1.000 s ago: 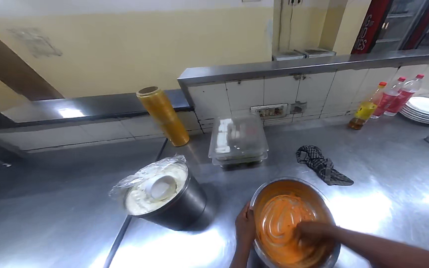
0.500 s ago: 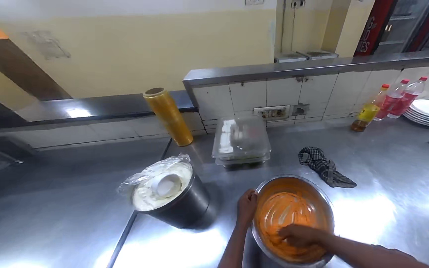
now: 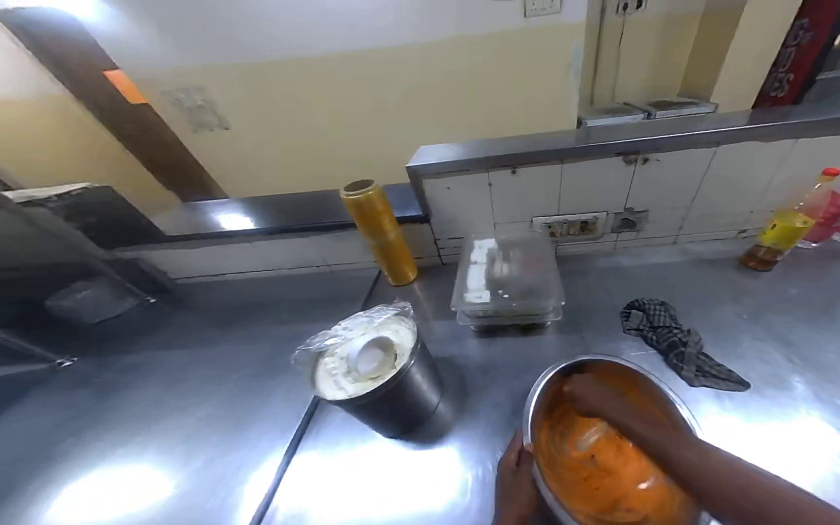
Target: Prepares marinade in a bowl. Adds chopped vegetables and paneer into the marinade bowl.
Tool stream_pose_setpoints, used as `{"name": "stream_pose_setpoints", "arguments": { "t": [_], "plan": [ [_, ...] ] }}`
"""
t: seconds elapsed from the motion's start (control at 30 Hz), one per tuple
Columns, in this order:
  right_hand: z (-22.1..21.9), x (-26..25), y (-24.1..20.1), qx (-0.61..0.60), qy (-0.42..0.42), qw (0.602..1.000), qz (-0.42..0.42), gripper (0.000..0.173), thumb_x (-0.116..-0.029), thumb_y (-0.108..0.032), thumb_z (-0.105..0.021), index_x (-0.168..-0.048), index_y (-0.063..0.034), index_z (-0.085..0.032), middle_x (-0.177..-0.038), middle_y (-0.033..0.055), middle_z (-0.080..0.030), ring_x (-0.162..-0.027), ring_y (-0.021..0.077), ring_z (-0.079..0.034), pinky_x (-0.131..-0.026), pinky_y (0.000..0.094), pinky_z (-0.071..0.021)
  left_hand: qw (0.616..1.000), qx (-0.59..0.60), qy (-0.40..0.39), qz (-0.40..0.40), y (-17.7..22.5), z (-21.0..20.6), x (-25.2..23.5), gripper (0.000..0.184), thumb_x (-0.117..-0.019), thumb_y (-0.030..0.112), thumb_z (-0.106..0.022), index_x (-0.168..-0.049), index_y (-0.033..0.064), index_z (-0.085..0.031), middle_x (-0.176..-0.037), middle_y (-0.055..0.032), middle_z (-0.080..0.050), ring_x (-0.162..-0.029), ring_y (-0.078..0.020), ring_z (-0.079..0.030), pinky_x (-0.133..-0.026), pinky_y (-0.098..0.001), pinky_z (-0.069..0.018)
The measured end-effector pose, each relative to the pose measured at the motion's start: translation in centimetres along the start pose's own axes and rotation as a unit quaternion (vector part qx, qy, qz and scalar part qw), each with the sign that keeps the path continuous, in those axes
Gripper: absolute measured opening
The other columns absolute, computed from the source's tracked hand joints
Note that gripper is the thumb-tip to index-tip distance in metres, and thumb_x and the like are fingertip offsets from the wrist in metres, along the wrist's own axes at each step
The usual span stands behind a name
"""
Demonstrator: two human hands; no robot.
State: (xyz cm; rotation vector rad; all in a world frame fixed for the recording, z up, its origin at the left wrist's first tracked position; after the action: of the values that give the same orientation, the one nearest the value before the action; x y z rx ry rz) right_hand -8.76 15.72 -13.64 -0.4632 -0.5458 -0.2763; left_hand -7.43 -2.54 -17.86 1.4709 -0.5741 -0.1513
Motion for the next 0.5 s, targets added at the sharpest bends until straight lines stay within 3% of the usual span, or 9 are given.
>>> {"name": "stream_pose_setpoints", "arguments": {
  "t": [0.07, 0.13, 0.2, 0.27, 0.33, 0.4, 0.43, 0.5],
  "plan": [
    [-3.9, 0.6, -4.8, 0.023, -0.012, 0.997, 0.071, 0.034, -0.1044, -0.014, -0.053, -0.12, 0.0145, -0.062, -0.126, 0.0357, -0.061, -0.122, 0.0515, -0.058, -0.101, 0.0662, -0.0438, 0.999, -0.027, -0.002, -0.021, 1.2, -0.3, -2.4, 0.044, -0.1081, 0.008, -0.038, -0.148, -0.008, -0.044, -0.153, -0.0257, -0.045, -0.14, -0.029, -0.047, -0.117, -0.0419, -0.037],
    [-8.5, 3.9, -6.7, 0.02, -0.048, 0.99, 0.13, 0.031, -0.1045, -0.014, -0.052, -0.122, 0.0088, -0.061, -0.124, 0.0313, -0.063, -0.118, 0.0487, -0.061, -0.095, 0.066, -0.0481, 0.998, -0.047, 0.038, -0.03, 2.1, -0.2, -4.1, 0.038, -0.1088, 0.009, -0.038, -0.139, -0.0087, -0.054, -0.137, -0.0258, -0.059, -0.127, -0.029, -0.058, -0.11, -0.0429, -0.0432],
    [-11.3, 6.9, -4.1, 0.053, -0.07, 0.964, 0.249, 0.029, -0.1031, -0.009, -0.054, -0.126, 0.0054, -0.065, -0.133, 0.0269, -0.062, -0.127, 0.0446, -0.058, -0.105, 0.0598, -0.0459, 0.995, -0.082, 0.041, -0.041, 2.7, -0.2, -5.1, 0.033, -0.1086, 0.009, -0.041, -0.13, -0.0082, -0.06, -0.121, -0.0235, -0.066, -0.111, -0.026, -0.064, -0.1, -0.041, -0.0494],
    [-10.7, 7.8, 1.3, 0.078, -0.078, 0.946, 0.305, 0.029, -0.0966, -0.002, -0.064, -0.123, 0.0084, -0.068, -0.135, 0.0297, -0.061, -0.131, 0.0473, -0.054, -0.113, 0.0589, -0.039, 0.99, -0.124, 0.015, -0.059, 3.2, -0.4, -4.9, 0.035, -0.1086, 0.009, -0.041, -0.133, -0.0086, -0.059, -0.125, -0.0243, -0.065, -0.116, -0.0264, -0.064, -0.104, -0.0403, -0.0474],
    [-6.8, 6.0, 5.1, 0.063, -0.025, 0.976, 0.205, 0.028, -0.0967, 0.002, -0.061, -0.122, 0.0115, -0.065, -0.134, 0.0319, -0.059, -0.13, 0.0487, -0.053, -0.11, 0.0602, -0.0404, 0.987, -0.142, 0.004, -0.073, 3.7, -0.7, -4.8, 0.037, -0.1088, 0.009, -0.04, -0.137, -0.0094, -0.057, -0.131, -0.0254, -0.063, -0.122, -0.0268, -0.062, -0.108, -0.0394, -0.0444],
    [-5.6, 3.5, 5.3, -0.013, 0.033, 0.996, 0.088, 0.035, -0.1007, -0.004, -0.056, -0.133, 0.0061, -0.061, -0.142, 0.0281, -0.056, -0.136, 0.0451, -0.05, -0.113, 0.0593, -0.0387, 0.986, -0.153, 0.011, -0.069, 3.7, -1.1, -4.8, 0.038, -0.109, 0.009, -0.04, -0.138, -0.0096, -0.056, -0.134, -0.0261, -0.062, -0.126, -0.0289, -0.06, -0.11, -0.0408, -0.0433],
    [-6.6, 3.5, 4.0, -0.053, 0.029, 0.995, 0.078, 0.037, -0.1019, -0.006, -0.056, -0.137, 0.0039, -0.059, -0.145, 0.027, -0.054, -0.138, 0.0441, -0.048, -0.114, 0.0592, -0.0375, 0.985, -0.157, 0.017, -0.067, 3.7, -1.3, -4.9, 0.037, -0.1088, 0.009, -0.041, -0.137, -0.0097, -0.056, -0.133, -0.0265, -0.062, -0.126, -0.0303, -0.06, -0.11, -0.042, -0.043],
    [-9.8, 5.9, 1.3, -0.061, -0.038, 0.985, 0.154, 0.035, -0.103, -0.009, -0.057, -0.134, 0.0076, -0.061, -0.138, 0.0322, -0.057, -0.132, 0.0487, -0.052, -0.112, 0.0619, -0.0384, 0.984, -0.165, 0.018, -0.066, 3.7, -1.4, -5.3, 0.037, -0.1087, 0.01, -0.042, -0.136, -0.0094, -0.058, -0.132, -0.0266, -0.063, -0.125, -0.0314, -0.06, -0.11, -0.0435, -0.043]
  ]
}}
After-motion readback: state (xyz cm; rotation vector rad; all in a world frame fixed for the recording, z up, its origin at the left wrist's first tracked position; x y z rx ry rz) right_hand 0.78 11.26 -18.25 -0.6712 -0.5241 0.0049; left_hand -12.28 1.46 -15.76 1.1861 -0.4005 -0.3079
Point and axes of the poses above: each hand's wrist, its own x-axis away from the middle knuckle, its own z-axis out of the back of the hand, y = z × x, the point moved 8 cm from there along -x, towards the middle knuckle
